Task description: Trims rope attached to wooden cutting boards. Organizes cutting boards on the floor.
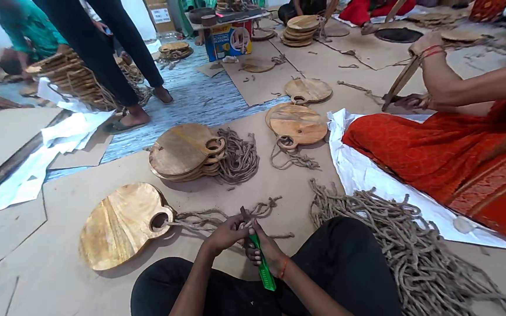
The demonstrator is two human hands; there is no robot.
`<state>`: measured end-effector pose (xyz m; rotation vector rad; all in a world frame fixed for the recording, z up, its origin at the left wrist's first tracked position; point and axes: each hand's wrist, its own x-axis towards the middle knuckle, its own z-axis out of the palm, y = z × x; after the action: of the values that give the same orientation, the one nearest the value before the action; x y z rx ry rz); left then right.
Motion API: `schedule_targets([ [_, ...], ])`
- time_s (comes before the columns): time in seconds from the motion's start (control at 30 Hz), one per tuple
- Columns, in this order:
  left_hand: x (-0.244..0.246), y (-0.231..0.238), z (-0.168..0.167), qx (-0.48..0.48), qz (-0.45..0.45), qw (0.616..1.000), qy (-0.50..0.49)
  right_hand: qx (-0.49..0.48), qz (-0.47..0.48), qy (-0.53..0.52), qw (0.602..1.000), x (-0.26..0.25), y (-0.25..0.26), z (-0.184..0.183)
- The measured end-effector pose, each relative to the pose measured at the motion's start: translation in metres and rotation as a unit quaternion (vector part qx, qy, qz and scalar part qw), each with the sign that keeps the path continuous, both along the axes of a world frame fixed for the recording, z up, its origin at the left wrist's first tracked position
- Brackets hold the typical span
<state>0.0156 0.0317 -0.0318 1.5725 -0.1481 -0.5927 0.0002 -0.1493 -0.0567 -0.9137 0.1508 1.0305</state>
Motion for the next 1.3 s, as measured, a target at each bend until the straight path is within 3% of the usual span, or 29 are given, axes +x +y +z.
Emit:
schedule_targets([
  [0.07, 0.002, -0.002, -0.003, 0.000, 0.060, 0.997, -0.052, 0.001, -0.024, 0.026, 0.999, 0.001, 0.001, 0.006],
  [0.17, 0.001, -0.014, -0.012, 0.085, 0.130, 0.981, -0.113, -0.017, -0.077, 0.081, 0.994, -0.002, 0.007, 0.014],
  [0.4, -0.005, -0.030, -0.014, 0.306, 0.099, 0.936, -0.141, -0.050, -0.137, 0.136, 0.980, -0.007, 0.016, 0.020],
  [0.63, 0.002, -0.020, -0.018, 0.327, 0.152, 0.911, -0.203, 0.032, -0.126, 0.146, 0.981, -0.032, 0.028, 0.036],
  [0.73, 0.003, -0.011, -0.011, 0.377, 0.175, 0.900, -0.134, -0.023, -0.192, 0.073, 0.978, -0.059, 0.036, 0.053],
  [0.8, 0.011, 0.026, 0.004, 0.394, 0.278, 0.876, -0.009, -0.074, -0.297, -0.064, 0.950, -0.070, 0.021, 0.075],
  [0.87, 0.021, 0.053, 0.008, 0.385, 0.356, 0.851, -0.029, -0.095, -0.348, -0.092, 0.928, -0.050, -0.018, 0.086],
  [0.93, 0.029, 0.038, 0.011, 0.336, 0.329, 0.881, -0.053, -0.133, -0.336, -0.074, 0.929, -0.026, -0.047, 0.070],
  [1.0, 0.029, 0.005, 0.003, 0.256, 0.307, 0.913, -0.079, -0.176, -0.266, -0.130, 0.939, -0.009, -0.052, 0.042],
  [1.17, 0.003, -0.012, -0.007, 0.128, 0.223, 0.966, -0.030, -0.190, -0.121, -0.293, 0.929, 0.011, -0.003, 0.006],
  [1.3, -0.001, -0.002, -0.006, 0.149, 0.225, 0.963, -0.013, -0.218, -0.189, -0.272, 0.918, 0.017, 0.028, 0.006],
])
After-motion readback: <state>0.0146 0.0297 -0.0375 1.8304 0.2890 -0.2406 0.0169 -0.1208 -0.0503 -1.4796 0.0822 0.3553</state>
